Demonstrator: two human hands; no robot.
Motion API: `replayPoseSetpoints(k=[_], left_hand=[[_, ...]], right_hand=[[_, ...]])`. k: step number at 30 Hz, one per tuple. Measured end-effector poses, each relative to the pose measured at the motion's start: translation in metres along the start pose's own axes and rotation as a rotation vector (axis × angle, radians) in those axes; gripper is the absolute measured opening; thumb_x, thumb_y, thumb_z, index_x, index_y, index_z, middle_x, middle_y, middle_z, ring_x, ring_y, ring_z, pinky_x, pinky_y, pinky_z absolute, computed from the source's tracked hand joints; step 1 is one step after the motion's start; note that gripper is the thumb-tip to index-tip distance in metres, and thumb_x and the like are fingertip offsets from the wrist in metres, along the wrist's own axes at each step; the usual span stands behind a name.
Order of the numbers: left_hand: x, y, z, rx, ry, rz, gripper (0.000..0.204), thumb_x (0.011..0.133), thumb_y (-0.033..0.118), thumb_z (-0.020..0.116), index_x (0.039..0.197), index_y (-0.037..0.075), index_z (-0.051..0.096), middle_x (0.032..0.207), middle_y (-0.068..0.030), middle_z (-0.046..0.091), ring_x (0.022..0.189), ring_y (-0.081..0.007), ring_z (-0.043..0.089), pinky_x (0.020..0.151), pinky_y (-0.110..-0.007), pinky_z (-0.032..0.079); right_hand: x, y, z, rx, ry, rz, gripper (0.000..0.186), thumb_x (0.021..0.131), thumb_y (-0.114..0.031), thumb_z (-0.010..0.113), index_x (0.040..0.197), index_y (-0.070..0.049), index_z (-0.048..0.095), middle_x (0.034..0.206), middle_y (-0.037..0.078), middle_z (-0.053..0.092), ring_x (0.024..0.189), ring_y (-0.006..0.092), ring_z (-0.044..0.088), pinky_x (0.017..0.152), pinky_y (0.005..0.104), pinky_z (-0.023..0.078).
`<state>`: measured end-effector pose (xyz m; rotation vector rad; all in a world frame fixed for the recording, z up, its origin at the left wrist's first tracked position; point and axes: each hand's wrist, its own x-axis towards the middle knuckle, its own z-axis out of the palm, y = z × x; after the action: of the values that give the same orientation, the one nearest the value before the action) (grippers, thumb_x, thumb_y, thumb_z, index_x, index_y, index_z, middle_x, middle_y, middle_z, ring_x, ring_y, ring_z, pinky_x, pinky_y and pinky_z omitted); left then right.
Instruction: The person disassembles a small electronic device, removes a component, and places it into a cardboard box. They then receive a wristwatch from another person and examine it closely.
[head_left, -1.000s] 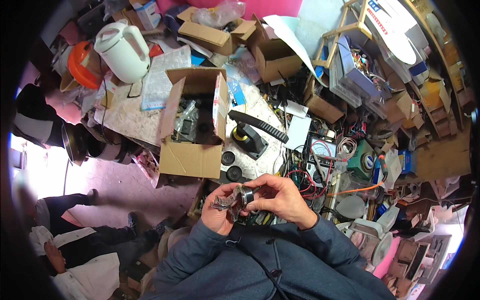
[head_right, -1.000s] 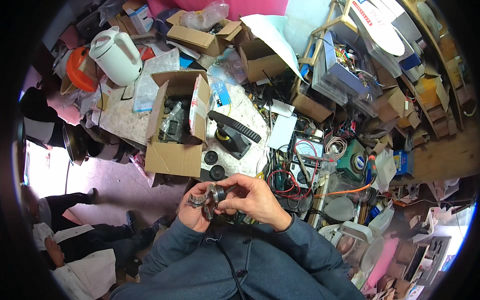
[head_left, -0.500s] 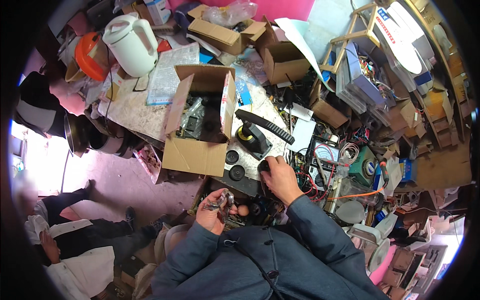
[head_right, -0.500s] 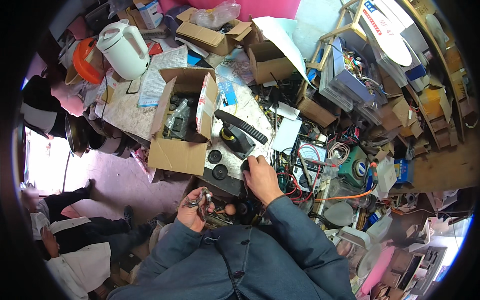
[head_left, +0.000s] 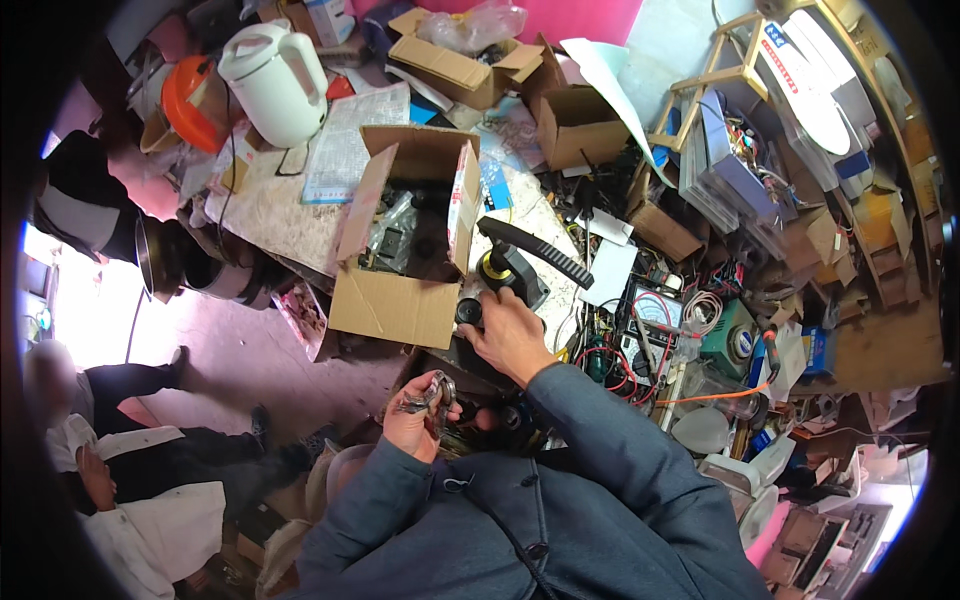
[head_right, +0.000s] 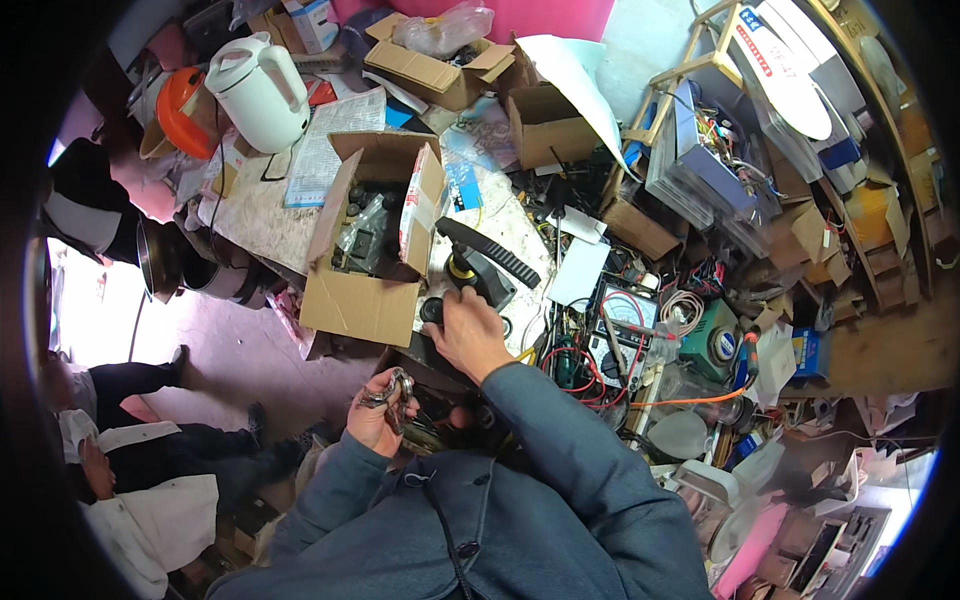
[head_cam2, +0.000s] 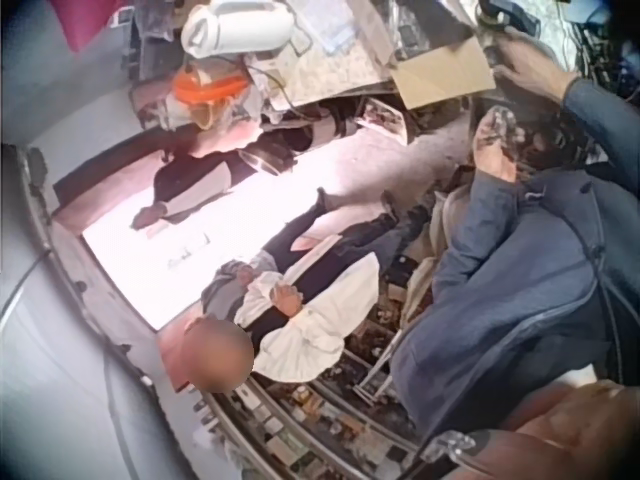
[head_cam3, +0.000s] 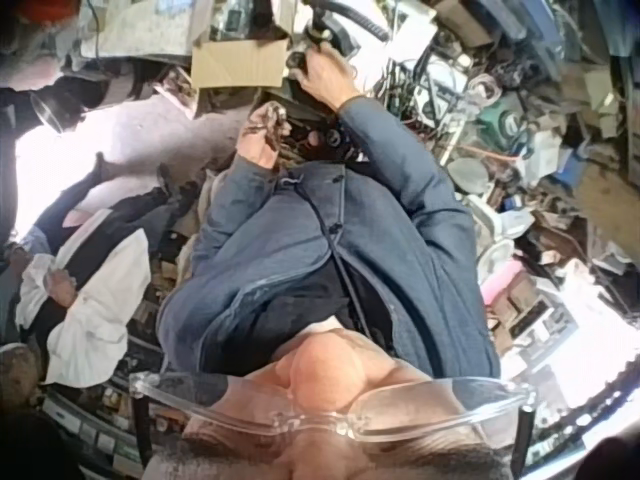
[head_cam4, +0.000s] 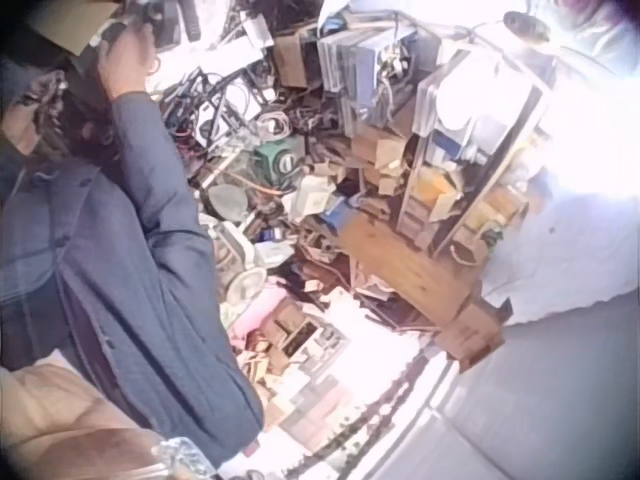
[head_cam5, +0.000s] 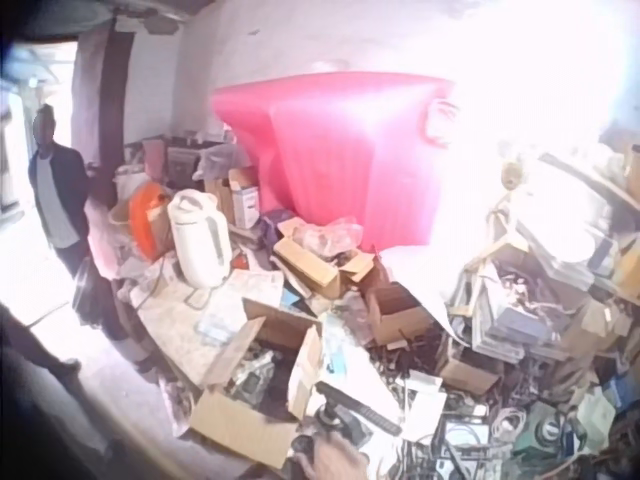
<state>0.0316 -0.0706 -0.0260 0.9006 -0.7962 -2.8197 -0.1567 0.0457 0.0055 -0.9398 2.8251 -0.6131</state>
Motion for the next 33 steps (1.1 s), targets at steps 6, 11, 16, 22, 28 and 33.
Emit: replayPoseSetpoints(k=[6, 11, 16, 22, 28, 33], left_hand=[[0.002, 0.002, 0.012, 0.015, -0.039, 0.013, 0.030, 0.099, 0.009, 0.066, 0.128, 0.003, 0.062, 0.109, -0.0110, 0.071, 0.083, -0.0250, 0.071, 0.070, -0.033, 0.060], [0.002, 0.001, 0.012, -0.028, -0.043, 0.029, 0.033, 0.100, 0.010, 0.065, 0.131, 0.002, 0.059, 0.114, -0.0118, 0.070, 0.083, -0.0245, 0.070, 0.070, -0.032, 0.060], [0.004, 0.010, 0.032, -0.070, -0.089, 0.002, 0.033, 0.101, 0.008, 0.063, 0.133, 0.001, 0.058, 0.119, -0.0124, 0.069, 0.084, -0.0238, 0.070, 0.070, -0.031, 0.059], [0.003, 0.007, 0.036, -0.058, -0.122, -0.089, 0.025, 0.102, 0.009, 0.062, 0.125, 0.000, 0.062, 0.100, -0.0093, 0.070, 0.075, -0.0172, 0.066, 0.061, -0.028, 0.054], [-0.005, 0.010, 0.048, -0.054, -0.069, -0.106, 0.022, 0.102, 0.011, 0.064, 0.122, 0.002, 0.062, 0.100, -0.0082, 0.070, 0.077, -0.0162, 0.067, 0.061, -0.027, 0.053], [-0.012, 0.007, 0.059, -0.038, -0.036, -0.039, 0.026, 0.103, 0.013, 0.063, 0.126, 0.002, 0.060, 0.103, -0.0063, 0.070, 0.081, -0.0146, 0.067, 0.060, -0.025, 0.051]], right_hand=[[0.013, -0.007, -0.001, -0.031, -0.060, -0.001, 0.043, 0.081, -0.035, 0.077, 0.106, -0.003, 0.065, 0.096, 0.020, 0.064, 0.088, 0.0364, 0.069, 0.073, 0.0474, 0.057], [-0.012, -0.006, -0.020, 0.408, 0.072, -0.051, 0.046, 0.077, -0.012, 0.080, 0.120, -0.001, 0.065, 0.102, 0.019, 0.069, 0.084, 0.0319, 0.070, 0.076, 0.0373, 0.059], [-0.049, -0.012, -0.058, 0.763, -0.113, 0.126, 0.049, 0.075, -0.006, 0.085, 0.121, -0.001, 0.066, 0.105, 0.010, 0.069, 0.086, 0.0172, 0.071, 0.074, 0.0277, 0.060], [-0.067, -0.023, -0.078, 0.602, -0.077, -0.084, 0.048, 0.075, -0.010, 0.086, 0.119, -0.002, 0.068, 0.101, 0.013, 0.070, 0.078, 0.0182, 0.071, 0.066, 0.0294, 0.058], [-0.068, -0.030, -0.091, 0.816, -0.259, 0.185, 0.047, 0.072, -0.019, 0.091, 0.109, 0.002, 0.070, 0.085, 0.013, 0.070, 0.073, 0.0208, 0.070, 0.066, 0.0328, 0.056], [-0.078, -0.035, -0.076, 0.833, -0.084, 0.082, 0.046, 0.073, -0.017, 0.091, 0.109, 0.002, 0.070, 0.091, 0.012, 0.070, 0.076, 0.0190, 0.071, 0.066, 0.0314, 0.056]])
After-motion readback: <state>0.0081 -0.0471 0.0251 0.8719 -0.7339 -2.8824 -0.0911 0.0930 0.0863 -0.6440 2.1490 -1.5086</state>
